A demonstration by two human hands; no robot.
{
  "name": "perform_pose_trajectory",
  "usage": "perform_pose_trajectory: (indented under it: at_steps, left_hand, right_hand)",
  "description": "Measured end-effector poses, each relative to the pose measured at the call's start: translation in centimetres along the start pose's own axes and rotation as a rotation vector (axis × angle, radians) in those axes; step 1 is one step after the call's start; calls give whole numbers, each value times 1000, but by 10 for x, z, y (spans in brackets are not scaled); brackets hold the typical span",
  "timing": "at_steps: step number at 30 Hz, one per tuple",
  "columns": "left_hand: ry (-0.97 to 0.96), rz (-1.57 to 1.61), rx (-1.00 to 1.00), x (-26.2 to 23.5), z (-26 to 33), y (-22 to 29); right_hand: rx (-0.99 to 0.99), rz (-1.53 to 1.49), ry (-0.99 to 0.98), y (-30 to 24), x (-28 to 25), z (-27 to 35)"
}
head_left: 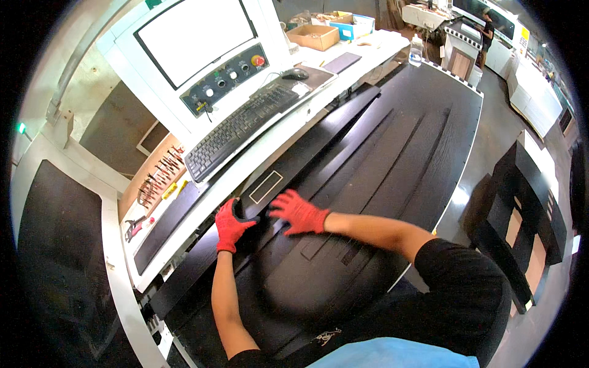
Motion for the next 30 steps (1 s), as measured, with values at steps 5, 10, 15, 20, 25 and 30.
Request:
perform_pose_trajectory:
  at_steps: [5, 10, 15, 20, 25, 30]
  left_hand:
    - [-35, -51, 44, -42, 54, 34]
    - [-215, -94, -43, -14, 110, 5]
    - [-187, -358, 0, -14, 136, -14]
    - [-158, -457, -22, -18, 128, -56]
    - [27, -569, -49, -18, 127, -104]
    - [241, -625, -444, -21, 100, -107]
  right_hand:
    - [70, 191, 64, 50, -53, 42]
    - [-99, 245, -275, 90, -51, 47]
    - [-176, 224, -262, 97, -21, 45]
    - [-177, 273, -183, 100, 8, 1]
    - [-113, 327, -131, 103, 31, -42]
    - [2, 331, -141, 116, 46, -63]
Point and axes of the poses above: each hand's wrist, its own z-axis away from the middle knuckle, its own x-axis out of the palm, y = z × x, the point moved 3 cm from there along -z, towards the middle knuckle, and after that the axes turned 6 degrees about -x, right-handed, at the moved point
